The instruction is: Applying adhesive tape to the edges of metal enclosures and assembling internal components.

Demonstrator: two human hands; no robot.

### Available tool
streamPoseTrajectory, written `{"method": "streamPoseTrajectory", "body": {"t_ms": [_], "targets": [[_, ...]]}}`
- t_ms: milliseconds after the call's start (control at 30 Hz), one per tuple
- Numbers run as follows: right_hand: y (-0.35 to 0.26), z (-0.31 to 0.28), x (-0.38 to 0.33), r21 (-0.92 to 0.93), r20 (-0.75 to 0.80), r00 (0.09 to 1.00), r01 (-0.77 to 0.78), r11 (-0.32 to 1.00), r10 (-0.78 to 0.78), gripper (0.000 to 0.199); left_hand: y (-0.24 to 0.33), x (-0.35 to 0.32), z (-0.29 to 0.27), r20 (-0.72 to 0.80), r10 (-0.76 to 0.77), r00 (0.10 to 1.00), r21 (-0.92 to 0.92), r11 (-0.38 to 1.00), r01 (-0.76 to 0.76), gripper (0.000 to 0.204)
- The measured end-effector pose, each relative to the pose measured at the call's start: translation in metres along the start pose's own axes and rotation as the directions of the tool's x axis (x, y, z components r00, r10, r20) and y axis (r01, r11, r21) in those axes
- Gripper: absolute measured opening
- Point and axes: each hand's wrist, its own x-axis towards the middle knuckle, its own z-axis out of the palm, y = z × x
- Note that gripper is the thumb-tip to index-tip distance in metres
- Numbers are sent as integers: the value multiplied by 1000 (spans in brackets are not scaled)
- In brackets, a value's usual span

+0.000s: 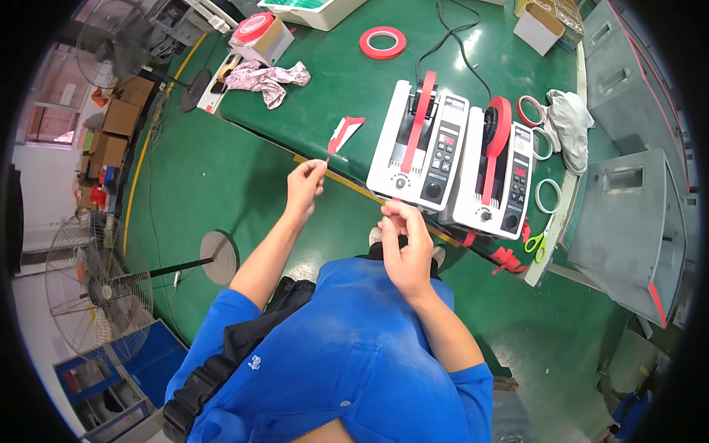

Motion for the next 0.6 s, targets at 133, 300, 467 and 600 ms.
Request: {"method": "streamPoseTrajectory", "body": {"t_ms": [133, 300, 467, 600], "targets": [[21, -18, -26, -183, 52, 994, -81, 980, 92, 16, -29, 59, -2, -68, 32, 997, 145, 989, -22, 15], [34, -36, -47, -165, -21, 967, -254, 953, 254, 14, -49, 102, 2, -87, 32, 996, 346, 938, 0, 17], [38, -46, -53, -154, -39, 950, -311, 938, 308, 13, -63, 125, 4, -191, 159, 969, 637, 771, -1, 17], [43, -48, -56, -176, -33, 947, -320, 931, 319, 13, -45, 118, 12, -167, 118, 979, 724, 689, 41, 21]]}}
